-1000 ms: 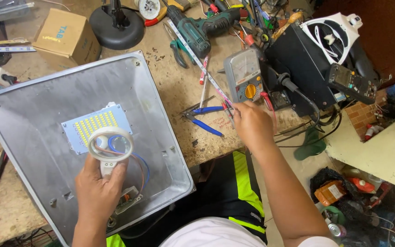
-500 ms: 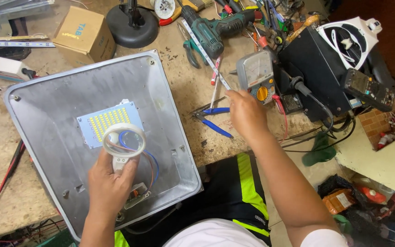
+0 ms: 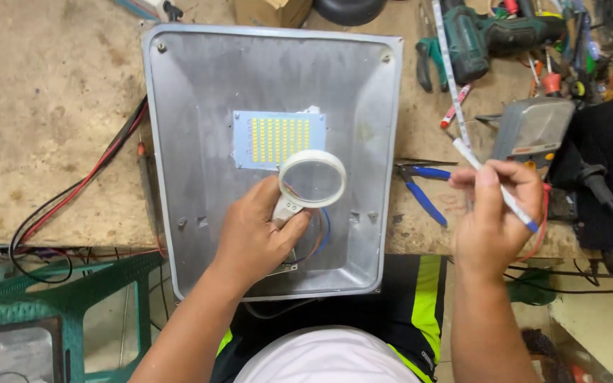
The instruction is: Inspecting and probing an LED panel using a magnifying glass, pen, and soldering iron at a repair bench.
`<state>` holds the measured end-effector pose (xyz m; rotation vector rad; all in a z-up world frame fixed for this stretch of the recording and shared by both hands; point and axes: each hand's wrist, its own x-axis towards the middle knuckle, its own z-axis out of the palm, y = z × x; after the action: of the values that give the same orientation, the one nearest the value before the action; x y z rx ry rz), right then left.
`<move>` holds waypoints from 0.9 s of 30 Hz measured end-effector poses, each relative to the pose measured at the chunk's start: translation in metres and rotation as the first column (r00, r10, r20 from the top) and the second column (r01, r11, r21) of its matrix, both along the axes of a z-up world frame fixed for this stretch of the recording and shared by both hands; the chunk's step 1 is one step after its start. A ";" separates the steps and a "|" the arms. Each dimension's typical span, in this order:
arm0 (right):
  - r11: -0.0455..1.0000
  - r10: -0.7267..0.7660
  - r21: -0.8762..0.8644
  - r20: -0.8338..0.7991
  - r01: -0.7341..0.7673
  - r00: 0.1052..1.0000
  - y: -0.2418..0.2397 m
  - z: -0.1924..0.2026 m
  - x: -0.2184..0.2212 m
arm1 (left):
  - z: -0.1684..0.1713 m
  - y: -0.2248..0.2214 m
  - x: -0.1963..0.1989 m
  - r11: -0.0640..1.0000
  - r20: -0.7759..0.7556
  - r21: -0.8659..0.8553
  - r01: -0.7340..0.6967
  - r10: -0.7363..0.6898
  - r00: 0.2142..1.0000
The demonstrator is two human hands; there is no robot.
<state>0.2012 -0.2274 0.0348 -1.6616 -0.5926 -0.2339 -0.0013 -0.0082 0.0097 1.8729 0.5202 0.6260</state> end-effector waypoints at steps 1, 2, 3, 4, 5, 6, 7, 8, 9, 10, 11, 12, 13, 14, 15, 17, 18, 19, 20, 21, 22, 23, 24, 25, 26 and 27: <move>1.000 0.011 -0.010 -0.013 -0.011 1.000 0.010 -0.003 -0.016 | -0.006 0.001 0.000 1.000 -0.013 -0.010 -0.011 0.011 1.000; 0.996 0.084 -0.042 0.064 -0.081 0.994 0.018 -0.006 -0.035 | -0.013 0.002 -0.001 1.000 -0.021 0.008 -0.011 0.011 1.000; 0.986 0.159 -0.077 0.137 -0.149 0.978 0.026 -0.009 -0.055 | -0.019 0.002 -0.003 1.000 -0.029 0.025 -0.011 0.011 1.000; 0.985 0.163 -0.082 0.127 -0.153 0.978 0.034 -0.013 -0.061 | -0.015 0.002 -0.003 1.000 -0.038 0.019 -0.014 0.015 0.999; 0.974 0.206 -0.149 0.238 -0.174 0.949 0.041 -0.016 -0.067 | -0.011 0.003 -0.003 1.000 -0.019 0.015 0.000 0.001 1.000; 0.958 0.253 -0.218 0.342 -0.186 0.905 0.049 -0.018 -0.073 | -0.007 0.004 -0.002 1.000 0.002 0.010 0.014 -0.014 1.000; 0.956 0.257 -0.223 0.334 -0.189 0.907 0.051 -0.019 -0.074 | -0.008 0.004 -0.002 1.000 -0.006 0.003 0.013 -0.013 1.000; 0.945 0.296 -0.235 0.321 -0.227 0.900 0.054 -0.019 -0.074 | -0.010 0.005 -0.002 1.000 0.001 0.013 0.018 -0.018 1.000; 0.933 0.333 -0.246 0.307 -0.264 0.891 0.056 -0.019 -0.075 | -0.010 0.005 -0.002 0.999 0.008 0.023 0.023 -0.023 1.000; 0.932 0.334 -0.250 0.302 -0.264 0.893 0.057 -0.019 -0.074 | -0.011 0.006 -0.003 1.000 0.005 0.018 0.024 -0.024 1.000; 0.916 0.373 -0.269 0.297 -0.298 0.879 0.058 -0.019 -0.073 | -0.011 0.006 -0.003 0.999 0.004 0.023 0.027 -0.027 1.000; 0.900 0.410 -0.287 0.295 -0.329 0.863 0.059 -0.019 -0.070 | -0.010 0.006 -0.002 0.999 0.006 0.029 0.031 -0.032 0.999; 0.899 0.410 -0.290 0.293 -0.328 0.864 0.061 -0.018 -0.068 | -0.011 0.006 -0.002 0.999 0.005 0.025 0.034 -0.034 0.999; 0.892 0.432 -0.287 0.304 -0.350 0.849 0.062 -0.017 -0.065 | -0.012 0.006 -0.002 0.999 0.001 0.036 0.035 -0.035 0.999; 0.883 0.453 -0.284 0.315 -0.373 0.834 0.064 -0.017 -0.063 | -0.013 0.006 -0.002 0.998 -0.004 0.048 0.037 -0.037 0.999; 0.882 0.450 -0.297 0.306 -0.365 0.839 0.067 -0.010 -0.062 | -0.011 0.006 0.000 0.999 0.007 0.041 0.035 -0.036 0.999; 0.881 0.448 -0.307 0.298 -0.360 0.843 0.069 -0.007 -0.062 | -0.010 0.007 0.000 0.999 0.017 0.038 0.031 -0.032 0.999; 0.879 0.451 -0.309 0.294 -0.363 0.843 0.068 -0.006 -0.064 | -0.008 0.007 0.000 0.999 0.015 0.034 0.029 -0.030 0.999; 0.864 0.453 -0.387 0.316 -0.323 0.834 0.067 -0.004 -0.067 | -0.007 0.008 -0.001 0.995 -0.036 0.070 0.065 -0.063 0.997; 0.842 0.457 -0.461 0.336 -0.280 0.823 0.067 -0.003 -0.070 | -0.005 0.010 -0.001 0.989 -0.088 0.103 0.104 -0.095 0.992; 0.842 0.459 -0.460 0.335 -0.282 0.823 0.066 -0.003 -0.071 | -0.004 0.010 -0.001 0.989 -0.089 0.103 0.102 -0.093 0.992; 0.803 0.510 -0.538 0.395 -0.257 0.764 0.064 -0.003 -0.072 | -0.004 0.010 -0.001 0.992 -0.084 0.084 0.095 -0.088 0.993; 0.760 0.561 -0.612 0.445 -0.221 0.698 0.062 -0.002 -0.073 | -0.003 0.010 -0.001 0.994 -0.079 0.064 0.090 -0.085 0.993; 0.759 0.562 -0.612 0.443 -0.222 0.699 0.062 -0.005 -0.075 | -0.003 0.010 -0.002 0.994 -0.081 0.063 0.089 -0.084 0.993; 0.739 0.570 -0.644 0.439 -0.198 0.695 0.061 -0.007 -0.077 | -0.003 0.011 -0.002 0.994 -0.072 0.061 0.088 -0.084 0.994; 0.717 0.577 -0.675 0.435 -0.174 0.691 0.061 -0.009 -0.079 | -0.002 0.011 -0.002 0.994 -0.064 0.059 0.087 -0.083 0.995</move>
<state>0.1224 -0.1668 0.0262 -1.9849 -1.6775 -0.2996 -0.0035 0.0029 0.0073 1.9668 0.4623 0.5352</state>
